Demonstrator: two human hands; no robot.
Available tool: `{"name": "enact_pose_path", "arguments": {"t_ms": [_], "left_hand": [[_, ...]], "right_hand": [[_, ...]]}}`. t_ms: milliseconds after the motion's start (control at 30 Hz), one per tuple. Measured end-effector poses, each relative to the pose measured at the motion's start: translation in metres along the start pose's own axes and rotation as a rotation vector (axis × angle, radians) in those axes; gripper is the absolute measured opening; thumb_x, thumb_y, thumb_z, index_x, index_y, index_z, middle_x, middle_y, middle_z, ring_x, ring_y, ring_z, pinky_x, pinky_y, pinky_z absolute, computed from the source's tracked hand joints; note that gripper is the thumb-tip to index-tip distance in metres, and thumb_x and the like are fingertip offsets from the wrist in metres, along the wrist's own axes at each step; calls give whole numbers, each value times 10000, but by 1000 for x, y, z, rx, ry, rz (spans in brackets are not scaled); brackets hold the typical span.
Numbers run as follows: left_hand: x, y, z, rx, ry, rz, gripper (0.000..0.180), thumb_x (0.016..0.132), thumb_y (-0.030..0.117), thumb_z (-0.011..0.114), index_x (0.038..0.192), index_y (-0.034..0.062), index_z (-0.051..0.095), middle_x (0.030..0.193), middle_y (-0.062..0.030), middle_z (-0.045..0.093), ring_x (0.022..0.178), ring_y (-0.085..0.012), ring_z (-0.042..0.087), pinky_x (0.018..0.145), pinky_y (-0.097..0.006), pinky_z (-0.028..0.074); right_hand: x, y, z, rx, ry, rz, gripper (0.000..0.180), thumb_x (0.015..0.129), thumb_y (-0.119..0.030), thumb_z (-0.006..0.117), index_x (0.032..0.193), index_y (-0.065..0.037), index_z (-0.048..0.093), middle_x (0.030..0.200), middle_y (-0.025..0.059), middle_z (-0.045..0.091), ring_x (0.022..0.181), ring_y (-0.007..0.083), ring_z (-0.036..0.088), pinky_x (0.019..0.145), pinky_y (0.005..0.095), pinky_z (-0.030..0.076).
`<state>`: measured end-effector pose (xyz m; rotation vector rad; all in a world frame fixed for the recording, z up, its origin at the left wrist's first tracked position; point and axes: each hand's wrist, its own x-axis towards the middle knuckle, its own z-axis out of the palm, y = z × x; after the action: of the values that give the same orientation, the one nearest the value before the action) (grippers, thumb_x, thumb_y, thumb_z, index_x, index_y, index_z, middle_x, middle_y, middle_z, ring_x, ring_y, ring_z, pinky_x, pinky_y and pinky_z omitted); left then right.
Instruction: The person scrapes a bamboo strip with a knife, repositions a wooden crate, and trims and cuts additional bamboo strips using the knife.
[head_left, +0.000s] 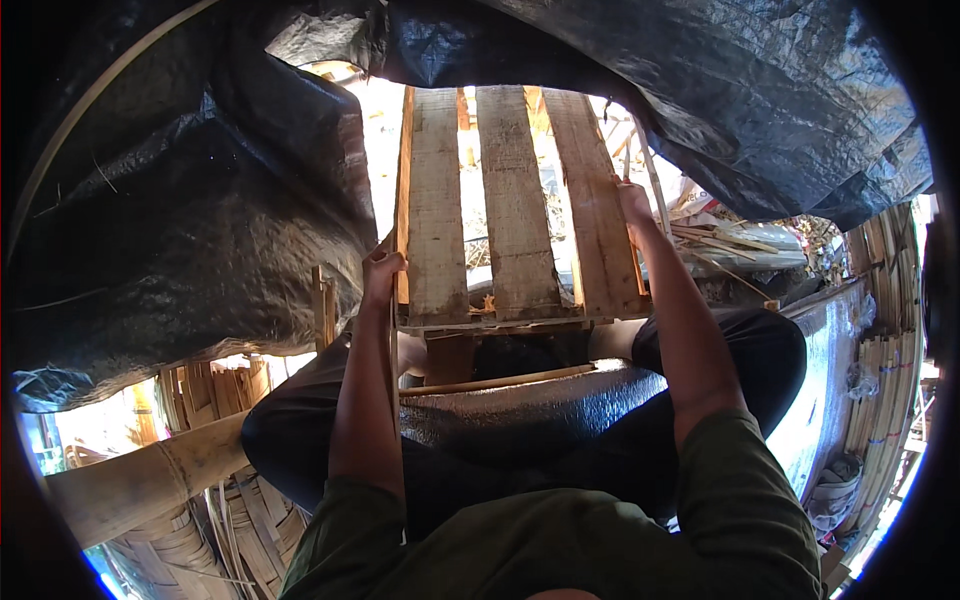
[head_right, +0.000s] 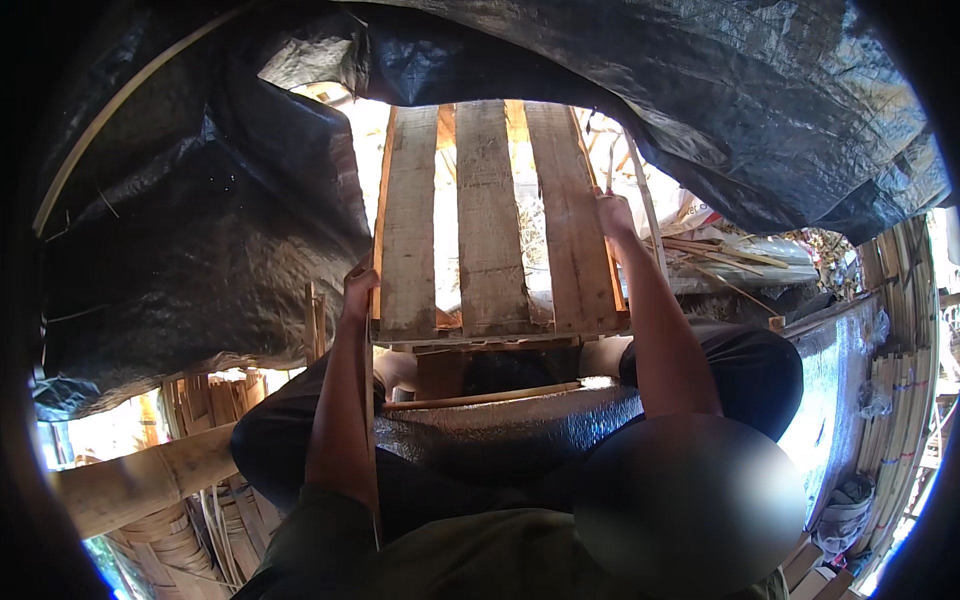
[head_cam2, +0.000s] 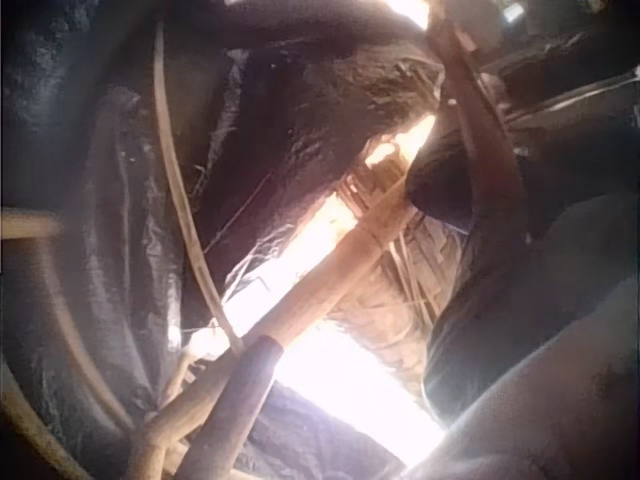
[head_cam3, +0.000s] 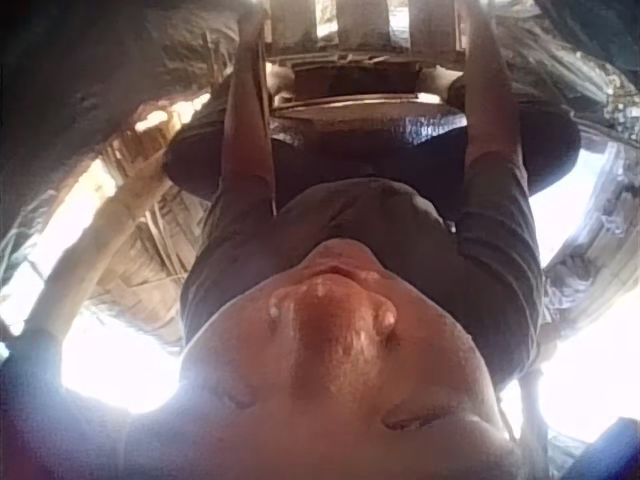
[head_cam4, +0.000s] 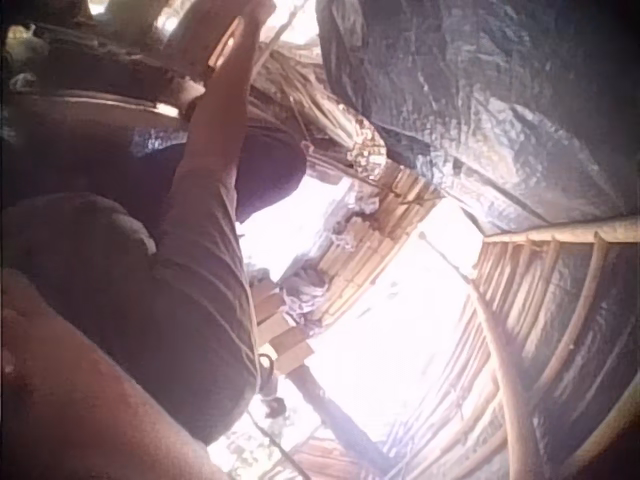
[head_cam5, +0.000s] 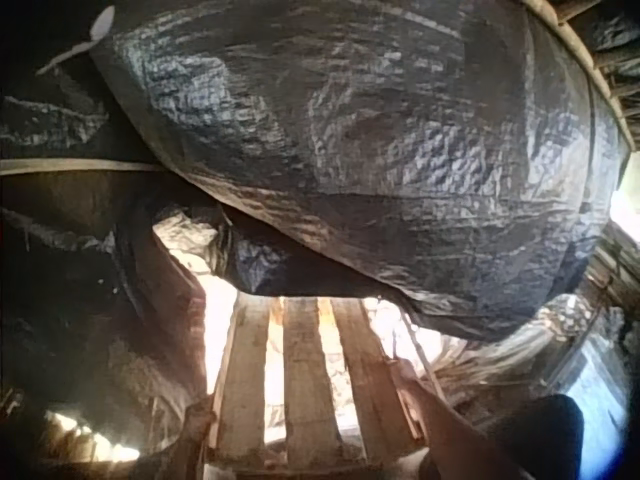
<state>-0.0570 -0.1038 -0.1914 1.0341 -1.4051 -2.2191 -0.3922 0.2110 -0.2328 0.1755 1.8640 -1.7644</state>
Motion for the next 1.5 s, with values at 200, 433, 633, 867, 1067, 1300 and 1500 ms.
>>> {"name": "enact_pose_path", "arguments": {"t_ms": [200,433,633,867,1067,1300,1500], "left_hand": [[20,-17,-24,56,-31,-1,470,632,78,581,1078,-37,675,736,-26,612,574,-140,548,560,-287,429],[17,-17,-14,118,-101,33,683,659,55,541,1337,-15,560,770,-17,592,624,-120,540,588,-271,430],[13,-24,-8,97,-77,-30,620,718,88,552,1329,-11,559,718,2,552,622,-92,510,591,-264,411],[37,-29,-9,173,-131,-97,195,790,155,573,918,15,620,709,7,554,644,-102,525,639,-275,450],[31,-25,-43,123,-161,-191,161,807,181,567,875,41,608,776,-8,562,708,-121,545,698,-284,462],[16,2,-11,178,-101,-326,173,734,210,602,818,59,609,779,-30,582,708,-139,554,706,-296,464],[36,-36,-60,297,-245,-62,121,725,163,585,662,59,592,713,-25,594,703,-139,574,702,-285,461]], "right_hand": [[-7,-12,5,-183,8,-20,331,992,-318,576,1065,-3,648,763,28,570,712,102,531,616,306,432],[4,9,-9,-244,-5,57,474,992,-395,564,1166,41,632,833,68,615,769,174,585,696,387,466],[-22,1,4,-191,-56,203,569,1012,-461,483,1249,49,573,1108,147,649,995,215,631,837,403,502],[18,7,-6,-263,-179,286,557,970,-536,488,1309,-98,556,1222,105,653,1089,240,656,883,452,542],[-23,-18,39,-254,-248,329,743,940,-671,469,1427,-109,489,1371,130,579,1186,276,607,943,475,511],[-32,-31,28,-335,-319,397,859,967,-706,349,1525,-54,329,1497,197,445,1266,286,541,985,461,483],[-48,-3,20,-232,-309,111,835,947,-699,438,1419,-10,446,1197,167,643,1031,244,651,831,417,553]]}}
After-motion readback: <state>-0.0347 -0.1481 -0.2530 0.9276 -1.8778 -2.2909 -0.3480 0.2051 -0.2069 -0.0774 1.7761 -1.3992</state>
